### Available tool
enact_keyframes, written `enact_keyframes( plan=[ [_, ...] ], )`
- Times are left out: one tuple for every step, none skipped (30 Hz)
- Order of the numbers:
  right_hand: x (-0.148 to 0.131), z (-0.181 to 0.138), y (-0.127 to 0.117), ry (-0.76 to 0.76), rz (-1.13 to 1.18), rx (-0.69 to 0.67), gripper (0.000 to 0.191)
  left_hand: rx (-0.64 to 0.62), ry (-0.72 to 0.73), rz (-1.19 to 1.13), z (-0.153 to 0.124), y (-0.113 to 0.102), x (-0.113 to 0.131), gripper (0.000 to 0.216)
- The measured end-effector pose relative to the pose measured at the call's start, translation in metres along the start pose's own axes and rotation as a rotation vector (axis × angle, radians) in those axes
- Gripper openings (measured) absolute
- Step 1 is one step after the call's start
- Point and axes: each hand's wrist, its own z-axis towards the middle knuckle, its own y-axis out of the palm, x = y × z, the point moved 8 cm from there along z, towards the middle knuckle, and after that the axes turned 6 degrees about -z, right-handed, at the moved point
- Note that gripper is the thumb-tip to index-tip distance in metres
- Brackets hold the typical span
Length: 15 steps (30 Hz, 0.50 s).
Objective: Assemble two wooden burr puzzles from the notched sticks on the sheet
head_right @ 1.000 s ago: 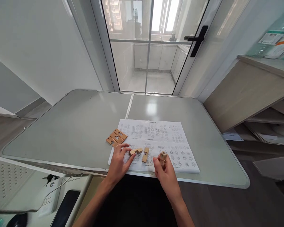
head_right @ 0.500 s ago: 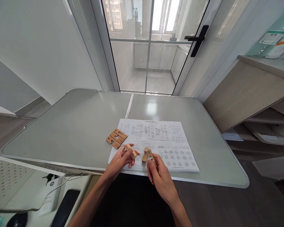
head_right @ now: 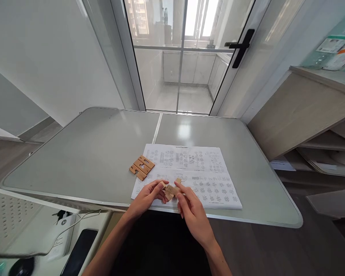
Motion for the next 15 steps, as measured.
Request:
enact_keyframes(
  plan=[
    [-0.001,0.001,-0.001,-0.008,-0.014,0.030,0.048,-0.005,0.002,0.001,0.000,0.000,0.000,0.056],
    [-0.002,0.002,-0.003,-0.012,-0.026,0.063,0.044,-0.012,0.003,0.000,0.000,0.000,0.000,0.056],
    [-0.003,0.003,-0.005,-0.016,-0.034,0.088,0.040,-0.020,0.002,0.005,-0.001,0.000,0.000,0.056],
    [-0.005,0.005,-0.005,-0.024,-0.040,0.098,0.037,-0.024,0.000,0.021,-0.001,0.000,0.001,0.055],
    [-0.007,0.006,-0.004,-0.037,-0.044,0.091,0.035,-0.024,-0.002,0.052,-0.002,-0.001,0.002,0.054],
    [-0.009,0.008,-0.003,-0.053,-0.045,0.076,0.034,-0.021,-0.002,0.093,-0.003,-0.001,0.003,0.052],
    [-0.010,0.010,-0.002,-0.066,-0.042,0.059,0.033,-0.018,-0.001,0.135,-0.004,-0.002,0.005,0.051],
    [-0.011,0.012,-0.001,-0.074,-0.037,0.046,0.033,-0.015,0.002,0.166,-0.005,-0.002,0.007,0.049],
    [-0.010,0.014,-0.001,-0.076,-0.027,0.040,0.034,-0.014,0.003,0.178,-0.006,-0.003,0.008,0.048],
    [-0.009,0.015,-0.002,-0.071,-0.013,0.039,0.035,-0.018,0.001,0.169,-0.007,-0.003,0.009,0.048],
    [-0.007,0.017,-0.002,-0.062,0.004,0.038,0.037,-0.027,-0.006,0.142,-0.007,-0.002,0.010,0.048],
    [-0.005,0.019,-0.003,-0.052,0.019,0.037,0.039,-0.040,-0.016,0.106,-0.008,-0.001,0.009,0.047],
    [-0.004,0.020,-0.003,-0.046,0.028,0.034,0.040,-0.053,-0.028,0.070,-0.008,-0.001,0.009,0.047],
    [-0.003,0.021,-0.002,-0.043,0.029,0.029,0.041,-0.064,-0.039,0.040,-0.009,0.000,0.008,0.047],
    [-0.003,0.021,-0.002,-0.042,0.023,0.022,0.040,-0.071,-0.047,0.022,-0.009,0.000,0.008,0.048]
  ],
)
